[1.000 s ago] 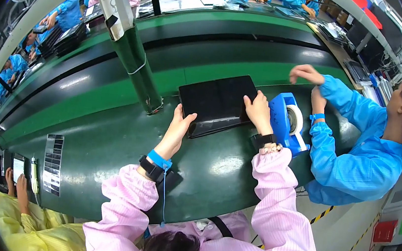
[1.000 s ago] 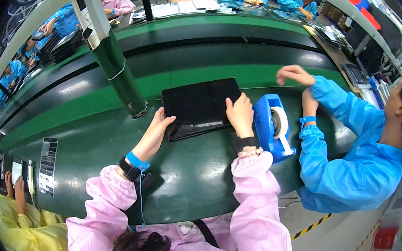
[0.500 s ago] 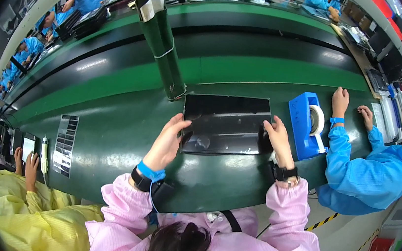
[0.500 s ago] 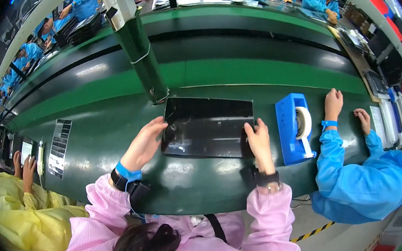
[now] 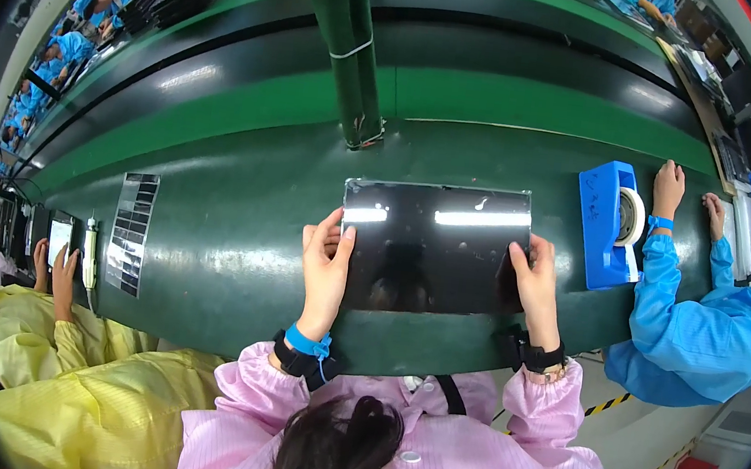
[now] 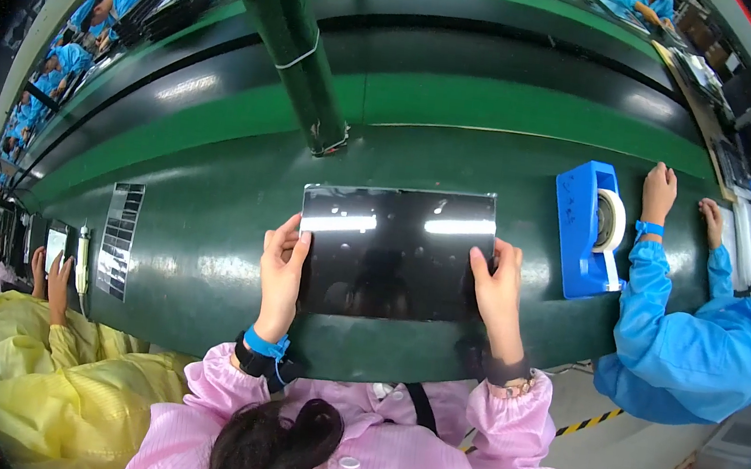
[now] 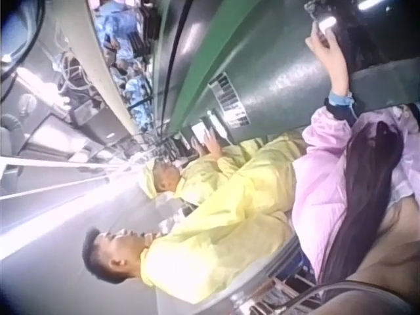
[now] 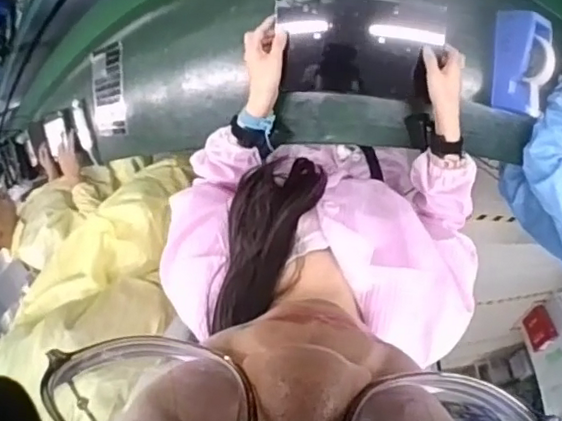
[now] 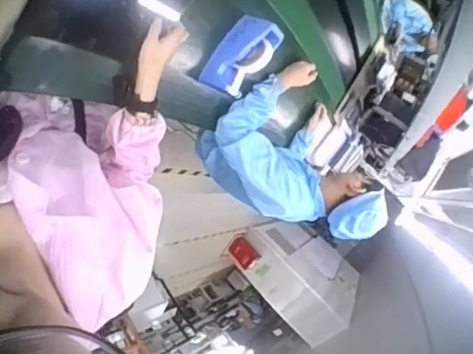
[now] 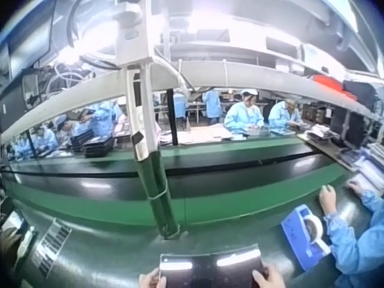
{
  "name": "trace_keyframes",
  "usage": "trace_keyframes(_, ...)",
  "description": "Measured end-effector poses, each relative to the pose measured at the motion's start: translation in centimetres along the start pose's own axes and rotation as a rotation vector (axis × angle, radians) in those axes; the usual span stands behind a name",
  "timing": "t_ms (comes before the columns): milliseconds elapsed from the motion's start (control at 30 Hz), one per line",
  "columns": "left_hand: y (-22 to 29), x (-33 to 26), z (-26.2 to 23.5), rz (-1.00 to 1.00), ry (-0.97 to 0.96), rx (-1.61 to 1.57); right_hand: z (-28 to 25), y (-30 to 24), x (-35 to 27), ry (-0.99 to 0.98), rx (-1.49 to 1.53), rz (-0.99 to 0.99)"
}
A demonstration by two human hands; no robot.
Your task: Inspecting an Acer tablet and applying adhesive tape while working on an electronics assembly line.
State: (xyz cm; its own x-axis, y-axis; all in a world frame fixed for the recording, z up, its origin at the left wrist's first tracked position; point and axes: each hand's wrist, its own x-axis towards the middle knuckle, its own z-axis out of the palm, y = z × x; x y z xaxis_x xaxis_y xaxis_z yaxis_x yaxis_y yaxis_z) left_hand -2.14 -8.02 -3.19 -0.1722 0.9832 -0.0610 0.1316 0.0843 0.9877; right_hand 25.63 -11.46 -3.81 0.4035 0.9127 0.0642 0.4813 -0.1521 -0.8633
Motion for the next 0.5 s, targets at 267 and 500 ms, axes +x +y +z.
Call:
trace_keyframes(267, -1.8, 0.0, 0.4, 0.110, 0.031, 0.011, -0.1, 0.3, 0.3, 0.086, -0.011, -0.025)
trace_keyframes(500, -1.5, -0.3, 0.4, 0.092, -0.025, 0.108, -1.2, 0.5, 1.4, 0.047, 0.175, 0.105)
